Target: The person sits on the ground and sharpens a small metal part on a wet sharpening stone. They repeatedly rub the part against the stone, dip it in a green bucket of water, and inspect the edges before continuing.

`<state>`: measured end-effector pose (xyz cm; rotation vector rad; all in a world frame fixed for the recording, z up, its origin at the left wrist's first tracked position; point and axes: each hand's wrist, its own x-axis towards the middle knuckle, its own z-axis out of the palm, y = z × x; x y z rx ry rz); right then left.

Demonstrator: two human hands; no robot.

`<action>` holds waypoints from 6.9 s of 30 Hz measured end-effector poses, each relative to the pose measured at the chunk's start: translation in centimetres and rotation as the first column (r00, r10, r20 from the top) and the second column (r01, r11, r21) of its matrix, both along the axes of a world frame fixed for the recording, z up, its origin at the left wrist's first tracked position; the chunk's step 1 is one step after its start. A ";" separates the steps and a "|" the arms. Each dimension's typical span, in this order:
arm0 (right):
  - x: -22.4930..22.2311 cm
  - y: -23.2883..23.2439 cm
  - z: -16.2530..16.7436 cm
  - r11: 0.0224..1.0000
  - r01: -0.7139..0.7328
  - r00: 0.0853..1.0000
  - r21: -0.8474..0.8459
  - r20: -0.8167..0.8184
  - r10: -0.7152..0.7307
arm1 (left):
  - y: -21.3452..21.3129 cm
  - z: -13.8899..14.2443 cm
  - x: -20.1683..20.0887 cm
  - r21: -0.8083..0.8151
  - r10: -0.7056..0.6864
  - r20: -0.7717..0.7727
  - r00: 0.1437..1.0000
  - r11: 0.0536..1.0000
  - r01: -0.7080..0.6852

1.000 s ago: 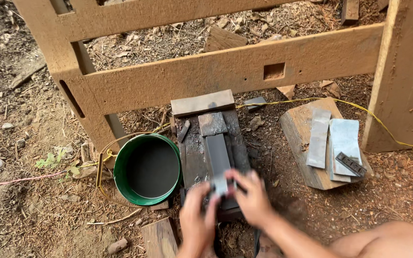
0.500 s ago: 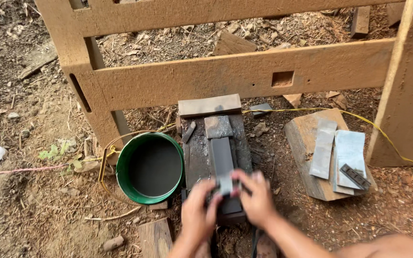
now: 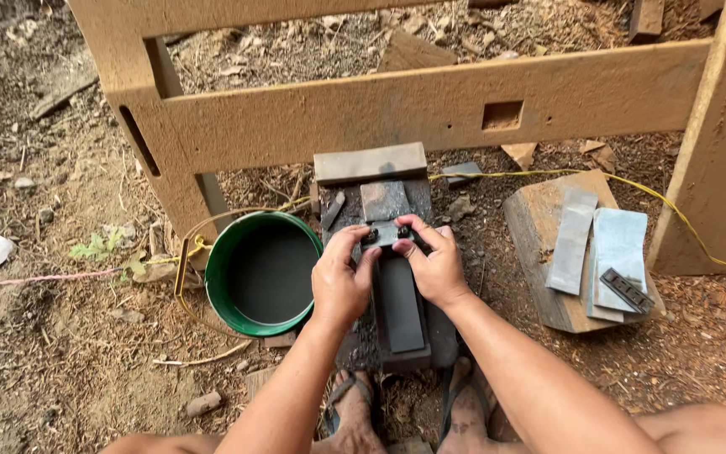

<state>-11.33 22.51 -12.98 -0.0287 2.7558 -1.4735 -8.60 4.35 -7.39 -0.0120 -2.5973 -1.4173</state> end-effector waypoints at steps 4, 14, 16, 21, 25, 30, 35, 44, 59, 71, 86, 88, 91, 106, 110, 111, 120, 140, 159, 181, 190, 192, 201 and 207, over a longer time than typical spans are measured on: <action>5.3 0.7 1.0 1.000 0.010 0.999 -0.005 0.040 -0.010 | 0.3 0.8 4.6 0.035 -0.069 -0.110 0.992 0.997 0.073; 1.7 1.1 1.4 0.991 -0.066 0.981 -0.119 -0.190 0.043 | 0.3 0.2 0.1 -0.016 -0.123 -0.083 0.989 0.992 0.123; 5.6 1.5 2.5 0.988 0.012 0.993 -0.156 0.117 0.006 | 0.5 0.2 3.1 -0.041 -0.178 -0.108 0.978 0.984 0.174; 1.6 1.0 2.4 0.953 0.069 0.998 -0.296 0.023 -0.065 | 0.8 -0.4 -0.8 -0.050 -0.140 -0.056 0.989 0.989 0.137; 1.6 1.0 2.7 0.946 0.133 0.988 -0.297 0.111 -0.104 | 0.6 0.2 -0.9 -0.012 -0.124 0.080 0.989 0.992 0.125; 4.9 1.0 2.6 0.956 0.045 0.999 -0.291 -0.001 -0.047 | 0.4 0.5 2.7 0.026 -0.190 -0.023 0.982 0.981 0.190; 1.3 0.5 2.1 0.910 0.165 0.982 -0.381 0.148 -0.116 | 0.5 0.1 -2.4 -0.014 -0.097 -0.030 0.995 0.995 0.096; 0.2 0.0 1.4 0.914 0.101 0.994 -0.393 0.008 -0.106 | 0.1 0.5 -1.8 -0.029 -0.149 -0.070 0.986 0.989 0.147; 2.3 0.5 1.6 0.944 0.069 0.998 -0.323 0.018 -0.067 | 0.0 1.1 -0.1 0.042 -0.132 0.000 0.991 0.990 0.132; 4.1 0.2 2.3 0.958 0.047 0.999 -0.281 0.001 -0.049 | -0.2 1.2 1.2 -0.001 -0.198 -0.095 0.976 0.980 0.198; 7.1 0.3 2.9 0.925 0.101 0.990 -0.367 0.132 -0.056 | 0.4 1.6 4.4 -0.003 -0.160 0.007 0.987 0.987 0.160; 3.5 -0.2 2.0 0.959 0.038 0.998 -0.281 -0.030 -0.048 | 0.3 1.3 1.4 -0.027 -0.122 -0.088 0.989 0.992 0.120; 0.6 -0.7 1.9 0.944 0.142 0.990 -0.297 0.054 -0.131 | 0.1 1.3 -0.7 -0.021 -0.065 0.124 0.990 0.997 0.069; 3.0 0.6 1.5 1.000 0.017 0.999 0.002 -0.027 -0.017 | 0.5 0.7 2.3 0.013 -0.013 -0.001 1.000 1.000 0.013; 6.5 1.0 1.7 0.999 -0.029 0.998 0.035 0.049 0.027 | 1.4 0.6 6.0 -0.024 0.025 -0.049 0.998 0.999 -0.026; 5.0 1.0 1.2 0.999 -0.036 0.999 -0.014 -0.029 0.035 | 1.5 0.2 4.7 0.004 0.051 -0.093 0.994 0.999 -0.051; 5.0 0.5 1.4 1.000 -0.021 0.996 0.014 0.086 0.019 | 1.4 -0.1 4.9 -0.068 0.052 -0.077 0.996 0.996 -0.057; 0.7 0.4 0.1 0.973 -0.071 0.994 -0.222 -0.098 0.050 | 0.8 -0.5 1.2 -0.010 0.060 -0.052 0.997 0.998 -0.061; -0.2 0.5 -0.5 0.996 -0.049 0.991 0.070 0.131 0.039 | 1.1 -1.3 1.4 0.007 0.079 -0.019 0.997 0.997 -0.078; -0.8 0.4 0.8 0.997 -0.051 0.995 0.064 0.091 0.045 | 1.0 -1.0 0.8 0.006 0.138 0.026 0.990 0.990 -0.139; 3.8 0.7 -0.7 0.995 -0.079 0.997 -0.066 0.016 0.080 | 1.3 -1.7 3.5 0.142 0.132 -0.091 0.987 0.983 -0.118; 1.0 0.8 -0.8 0.993 -0.096 0.981 0.062 -0.164 0.105 | 1.2 -1.7 2.4 0.091 0.165 -0.060 0.985 0.983 -0.159; 4.7 0.3 -1.2 0.990 -0.065 0.998 -0.126 -0.007 0.065 | 1.1 -3.3 4.0 0.088 0.085 -0.210 0.974 0.994 -0.068; -1.0 -0.6 0.0 0.995 0.030 0.999 -0.098 0.019 -0.028 | 1.0 -1.8 0.1 0.039 0.155 -0.031 0.987 0.987 -0.153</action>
